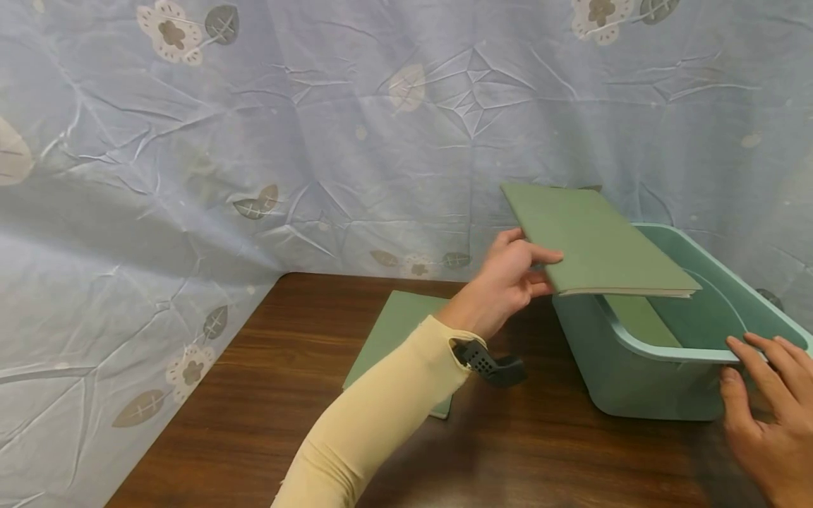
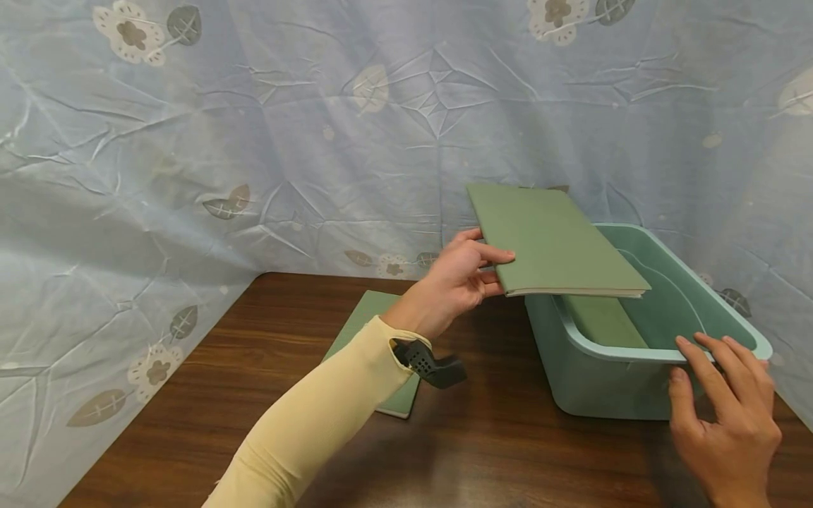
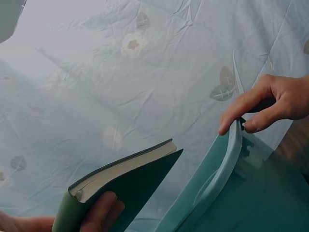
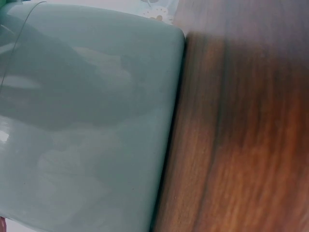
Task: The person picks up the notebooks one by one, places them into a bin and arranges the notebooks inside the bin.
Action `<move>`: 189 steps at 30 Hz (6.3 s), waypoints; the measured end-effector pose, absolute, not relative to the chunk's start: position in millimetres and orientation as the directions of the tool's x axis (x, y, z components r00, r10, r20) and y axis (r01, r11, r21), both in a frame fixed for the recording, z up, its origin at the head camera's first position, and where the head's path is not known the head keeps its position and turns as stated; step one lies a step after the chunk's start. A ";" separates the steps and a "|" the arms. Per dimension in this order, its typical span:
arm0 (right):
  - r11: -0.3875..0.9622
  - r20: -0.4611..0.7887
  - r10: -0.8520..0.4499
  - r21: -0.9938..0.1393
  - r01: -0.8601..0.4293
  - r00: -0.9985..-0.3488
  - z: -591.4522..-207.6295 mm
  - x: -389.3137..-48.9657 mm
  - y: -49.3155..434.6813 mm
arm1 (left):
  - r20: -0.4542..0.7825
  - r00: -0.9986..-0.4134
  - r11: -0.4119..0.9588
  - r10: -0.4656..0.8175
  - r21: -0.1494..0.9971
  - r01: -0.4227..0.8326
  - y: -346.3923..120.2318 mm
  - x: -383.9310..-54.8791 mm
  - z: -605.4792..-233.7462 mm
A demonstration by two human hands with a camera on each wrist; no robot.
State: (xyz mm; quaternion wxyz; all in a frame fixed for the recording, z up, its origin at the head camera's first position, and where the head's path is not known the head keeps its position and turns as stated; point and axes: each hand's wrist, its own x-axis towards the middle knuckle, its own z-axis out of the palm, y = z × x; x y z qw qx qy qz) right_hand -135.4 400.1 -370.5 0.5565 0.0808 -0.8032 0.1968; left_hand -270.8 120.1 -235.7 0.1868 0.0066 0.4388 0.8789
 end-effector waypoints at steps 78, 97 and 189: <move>0.920 0.952 0.083 -0.188 -0.345 -0.296 -360.1 -114.5 374.2 | -0.303 -0.922 -0.568 0.241 0.727 -0.387 222.2 -258.9 -253.7; 0.917 0.955 0.091 -0.191 -0.349 -0.283 -361.2 -112.4 373.3 | -0.343 -0.917 -0.472 0.202 0.787 -0.398 231.1 -257.6 -251.6; 0.897 0.947 0.103 -0.221 -0.383 -0.305 -365.8 -117.0 380.9 | 0.152 -0.931 0.834 0.331 0.416 0.364 11.1 -258.7 -308.1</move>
